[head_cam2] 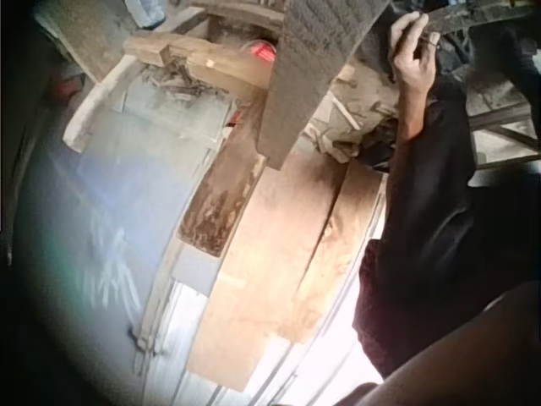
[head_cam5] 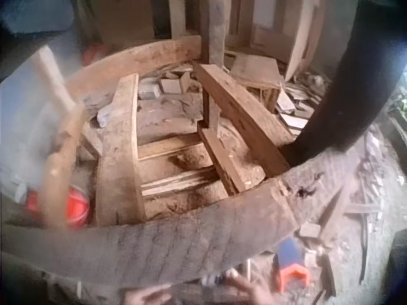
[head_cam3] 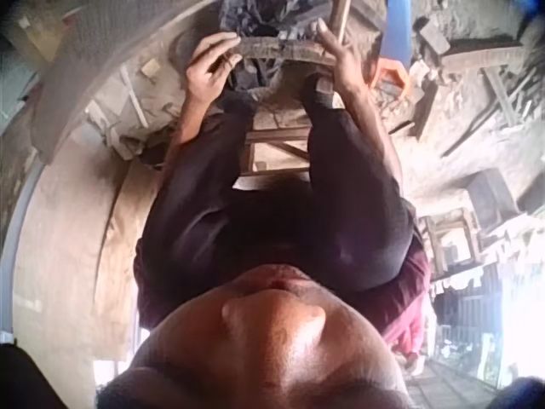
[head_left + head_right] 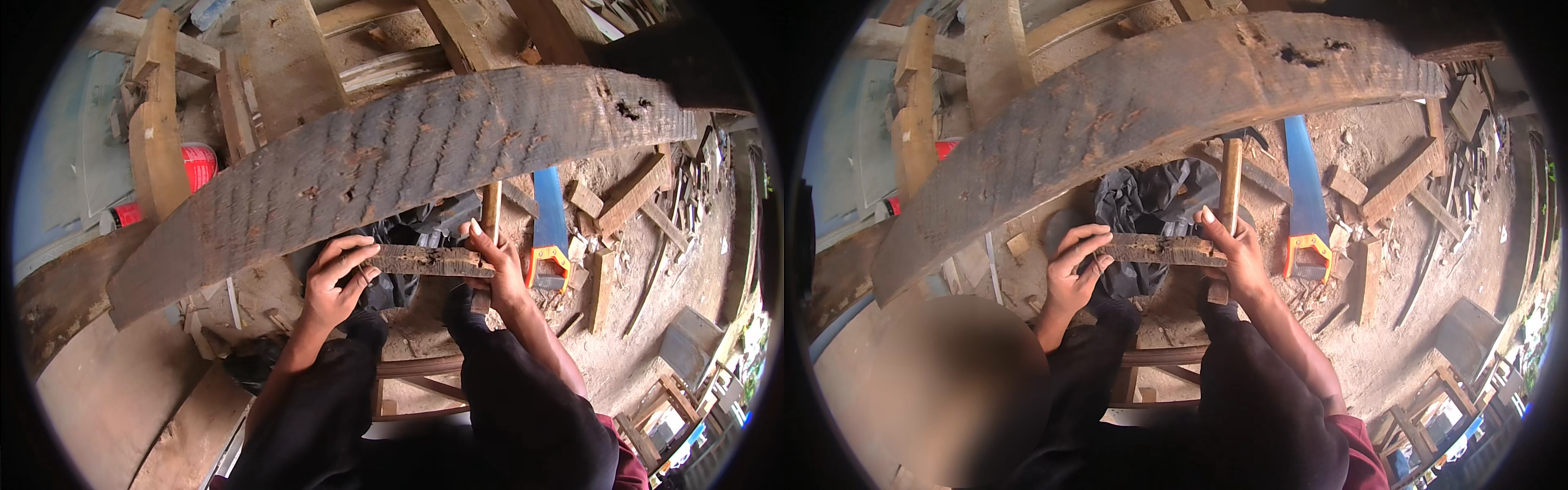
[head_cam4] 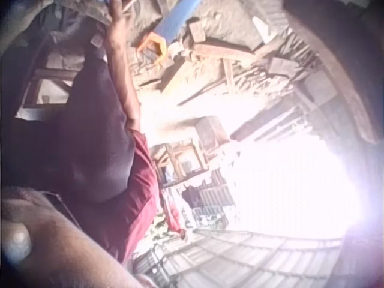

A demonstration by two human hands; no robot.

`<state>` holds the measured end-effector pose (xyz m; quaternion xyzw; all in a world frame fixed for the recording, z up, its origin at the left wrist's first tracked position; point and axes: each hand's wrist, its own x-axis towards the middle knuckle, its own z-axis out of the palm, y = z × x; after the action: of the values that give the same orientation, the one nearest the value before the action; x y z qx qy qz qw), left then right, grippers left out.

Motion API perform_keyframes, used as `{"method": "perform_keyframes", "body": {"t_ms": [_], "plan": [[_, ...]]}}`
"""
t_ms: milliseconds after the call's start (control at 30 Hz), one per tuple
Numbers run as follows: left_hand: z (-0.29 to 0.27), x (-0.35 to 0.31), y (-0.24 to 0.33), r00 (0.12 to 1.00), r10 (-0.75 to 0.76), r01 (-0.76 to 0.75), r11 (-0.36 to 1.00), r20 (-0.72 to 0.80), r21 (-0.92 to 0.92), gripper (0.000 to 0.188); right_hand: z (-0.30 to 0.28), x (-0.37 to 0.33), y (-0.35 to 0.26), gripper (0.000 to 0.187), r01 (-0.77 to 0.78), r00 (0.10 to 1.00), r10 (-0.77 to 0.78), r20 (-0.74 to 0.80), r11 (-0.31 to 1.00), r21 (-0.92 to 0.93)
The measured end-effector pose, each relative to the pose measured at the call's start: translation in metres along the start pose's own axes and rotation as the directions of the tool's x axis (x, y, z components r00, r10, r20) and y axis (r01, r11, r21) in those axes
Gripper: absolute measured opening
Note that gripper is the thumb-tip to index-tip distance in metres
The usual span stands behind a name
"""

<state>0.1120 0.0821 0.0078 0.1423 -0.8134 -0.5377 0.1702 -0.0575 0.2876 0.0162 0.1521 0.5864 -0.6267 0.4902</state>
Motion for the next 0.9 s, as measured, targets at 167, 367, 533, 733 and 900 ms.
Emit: {"method": "perform_keyframes", "body": {"t_ms": [167,367,533,733,900], "plan": [[0.005,0.002,-0.003,0.999,0.031,-0.030,0.999,-0.029,0.020,0.033,0.002,-0.002,-0.005,0.032,0.045,0.999,-0.044,-0.026,0.999,0.023],[0.007,-0.006,-0.008,0.995,0.022,-0.032,0.993,-0.094,-0.114,0.043,-0.003,0.001,-0.001,0.031,0.053,0.999,-0.053,-0.015,0.998,0.045],[0.002,-0.005,0.007,0.990,0.026,-0.049,0.985,-0.137,-0.168,0.055,0.001,0.001,0.003,0.027,0.015,1.000,-0.015,-0.020,0.999,0.029],[0.000,0.006,0.027,0.979,-0.085,-0.004,0.902,-0.187,-0.432,0.059,0.000,0.003,0.012,0.034,-0.063,0.998,0.060,-0.023,0.977,-0.205],[-0.003,0.005,0.028,0.984,-0.139,0.075,0.895,-0.114,-0.439,0.052,0.015,0.001,0.017,0.027,-0.066,0.996,0.059,-0.063,0.991,-0.115]]}}
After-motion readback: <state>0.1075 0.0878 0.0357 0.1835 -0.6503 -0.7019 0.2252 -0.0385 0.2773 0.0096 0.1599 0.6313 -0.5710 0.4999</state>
